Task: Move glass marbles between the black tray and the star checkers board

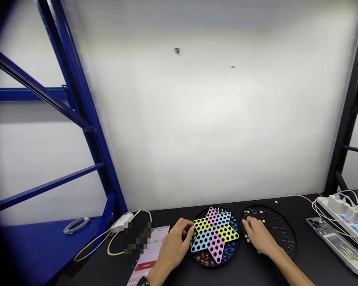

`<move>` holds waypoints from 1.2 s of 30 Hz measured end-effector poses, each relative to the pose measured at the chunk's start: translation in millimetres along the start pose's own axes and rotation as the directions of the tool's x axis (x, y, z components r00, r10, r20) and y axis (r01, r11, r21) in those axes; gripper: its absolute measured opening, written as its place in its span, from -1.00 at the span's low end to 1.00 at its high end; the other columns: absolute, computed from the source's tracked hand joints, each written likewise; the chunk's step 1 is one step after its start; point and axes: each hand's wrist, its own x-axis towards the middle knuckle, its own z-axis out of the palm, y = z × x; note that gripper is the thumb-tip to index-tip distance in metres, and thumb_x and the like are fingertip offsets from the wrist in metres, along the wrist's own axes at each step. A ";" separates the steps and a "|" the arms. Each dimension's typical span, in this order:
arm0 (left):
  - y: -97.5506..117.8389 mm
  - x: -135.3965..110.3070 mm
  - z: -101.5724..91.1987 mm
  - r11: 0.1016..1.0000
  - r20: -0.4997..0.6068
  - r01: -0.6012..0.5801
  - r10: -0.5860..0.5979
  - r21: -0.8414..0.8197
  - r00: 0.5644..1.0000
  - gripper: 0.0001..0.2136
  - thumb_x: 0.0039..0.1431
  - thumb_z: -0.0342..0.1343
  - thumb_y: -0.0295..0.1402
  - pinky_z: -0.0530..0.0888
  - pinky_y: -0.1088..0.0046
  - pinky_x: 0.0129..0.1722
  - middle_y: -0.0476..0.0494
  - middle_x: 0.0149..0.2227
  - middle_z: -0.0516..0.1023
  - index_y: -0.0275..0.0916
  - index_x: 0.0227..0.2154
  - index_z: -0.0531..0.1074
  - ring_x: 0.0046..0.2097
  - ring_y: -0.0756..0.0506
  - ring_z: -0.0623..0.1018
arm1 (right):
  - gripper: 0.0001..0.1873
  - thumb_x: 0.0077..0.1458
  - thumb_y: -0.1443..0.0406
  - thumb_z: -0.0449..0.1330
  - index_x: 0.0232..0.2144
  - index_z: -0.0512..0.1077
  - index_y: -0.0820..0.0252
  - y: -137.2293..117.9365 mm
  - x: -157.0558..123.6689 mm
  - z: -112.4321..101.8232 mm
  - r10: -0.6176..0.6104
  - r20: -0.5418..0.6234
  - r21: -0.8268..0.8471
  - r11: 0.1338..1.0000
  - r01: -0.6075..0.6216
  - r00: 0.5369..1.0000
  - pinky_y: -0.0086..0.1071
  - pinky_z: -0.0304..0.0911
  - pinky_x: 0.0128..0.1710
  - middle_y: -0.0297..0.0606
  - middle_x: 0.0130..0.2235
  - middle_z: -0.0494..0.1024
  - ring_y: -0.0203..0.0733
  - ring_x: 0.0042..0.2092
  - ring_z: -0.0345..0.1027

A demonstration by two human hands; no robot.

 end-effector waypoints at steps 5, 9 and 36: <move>0.2 -0.8 -0.5 1.000 0.012 0.002 -0.002 0.007 1.000 -0.76 0.34 -0.12 -0.25 0.41 0.40 -0.27 -0.04 -0.20 0.51 -0.12 -0.27 0.44 -0.23 -0.09 0.55 | -0.59 0.33 0.10 -0.23 -0.54 0.06 0.06 28.8 40.4 -12.4 0.138 -0.067 -0.065 0.988 -0.142 0.988 -0.41 0.14 -0.43 -0.36 -0.53 0.37 -0.22 -0.44 0.31; -1.3 -0.7 -0.7 1.000 0.009 -0.006 0.006 0.014 1.000 -0.78 0.34 -0.12 -0.26 0.41 0.41 -0.26 -0.03 -0.20 0.51 -0.10 -0.27 0.44 -0.24 -0.08 0.55 | -0.66 0.31 0.14 -0.08 -0.49 0.21 0.09 30.7 58.3 -5.2 0.113 -0.049 -0.175 0.977 -0.120 0.992 -0.40 0.16 -0.42 -0.28 -0.48 0.47 -0.16 -0.40 0.43; -2.8 -2.9 -0.4 0.998 -0.056 -0.059 0.059 0.001 0.997 -0.78 0.37 -0.11 -0.23 0.43 0.30 -0.14 -0.09 -0.11 0.48 -0.12 -0.17 0.42 -0.10 -0.15 0.54 | -0.53 0.14 -0.17 -0.11 -0.46 0.18 0.05 -12.4 71.1 -16.3 0.134 0.028 0.822 0.560 -0.099 0.991 -0.49 -0.16 -0.71 -0.55 -0.57 0.10 -0.43 -0.68 -0.22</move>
